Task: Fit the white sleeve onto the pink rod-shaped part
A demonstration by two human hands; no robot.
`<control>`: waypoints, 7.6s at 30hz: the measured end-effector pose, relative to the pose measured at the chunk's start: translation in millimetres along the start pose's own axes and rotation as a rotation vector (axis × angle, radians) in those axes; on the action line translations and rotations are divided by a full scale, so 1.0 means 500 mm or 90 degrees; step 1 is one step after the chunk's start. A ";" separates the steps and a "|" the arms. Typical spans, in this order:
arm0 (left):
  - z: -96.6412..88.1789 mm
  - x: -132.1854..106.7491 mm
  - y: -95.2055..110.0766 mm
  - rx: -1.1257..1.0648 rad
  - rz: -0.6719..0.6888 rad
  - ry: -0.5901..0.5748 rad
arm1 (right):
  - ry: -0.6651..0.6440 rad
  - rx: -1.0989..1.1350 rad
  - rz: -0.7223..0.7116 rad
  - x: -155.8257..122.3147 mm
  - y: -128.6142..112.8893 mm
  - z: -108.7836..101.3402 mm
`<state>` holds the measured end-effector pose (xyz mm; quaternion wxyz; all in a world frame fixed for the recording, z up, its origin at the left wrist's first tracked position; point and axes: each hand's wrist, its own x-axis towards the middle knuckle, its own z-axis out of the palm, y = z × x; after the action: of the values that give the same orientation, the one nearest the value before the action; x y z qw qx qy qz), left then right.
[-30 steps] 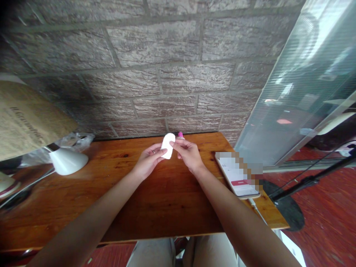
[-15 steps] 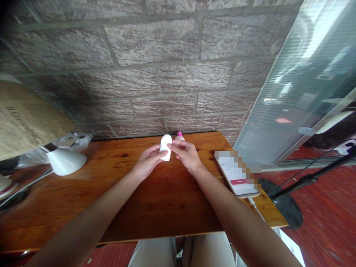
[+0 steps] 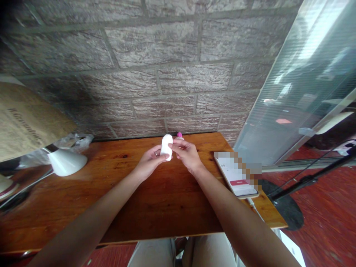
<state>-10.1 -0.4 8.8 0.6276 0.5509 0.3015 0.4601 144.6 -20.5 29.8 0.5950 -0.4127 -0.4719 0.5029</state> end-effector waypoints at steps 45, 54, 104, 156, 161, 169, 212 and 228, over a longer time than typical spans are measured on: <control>-0.022 -0.005 0.012 0.155 -0.064 -0.102 | -0.046 -0.052 0.004 0.009 -0.004 -0.013; -0.015 -0.002 0.007 0.131 -0.031 -0.088 | -0.025 -0.093 -0.007 0.011 0.000 -0.018; -0.008 -0.011 0.003 0.135 -0.047 -0.078 | -0.055 -0.112 -0.029 0.012 0.010 -0.018; -0.030 0.006 -0.019 0.032 -0.106 -0.076 | -0.060 -0.038 0.064 0.009 0.000 -0.019; -0.030 0.003 -0.018 0.081 -0.086 -0.096 | -0.047 -0.049 0.051 0.011 0.003 -0.022; -0.025 0.002 -0.016 0.075 -0.059 -0.094 | -0.041 -0.042 0.050 0.012 0.002 -0.021; -0.031 -0.003 -0.016 0.172 -0.009 -0.087 | -0.063 -0.070 0.075 0.011 0.008 -0.021; -0.034 0.008 0.000 -0.115 -0.045 -0.023 | -0.021 -0.035 0.060 0.017 -0.001 -0.032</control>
<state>-23.7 10.2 5.5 0.6958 0.4893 0.2669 0.4529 160.7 -12.3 28.0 0.5511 -0.4421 -0.4753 0.5243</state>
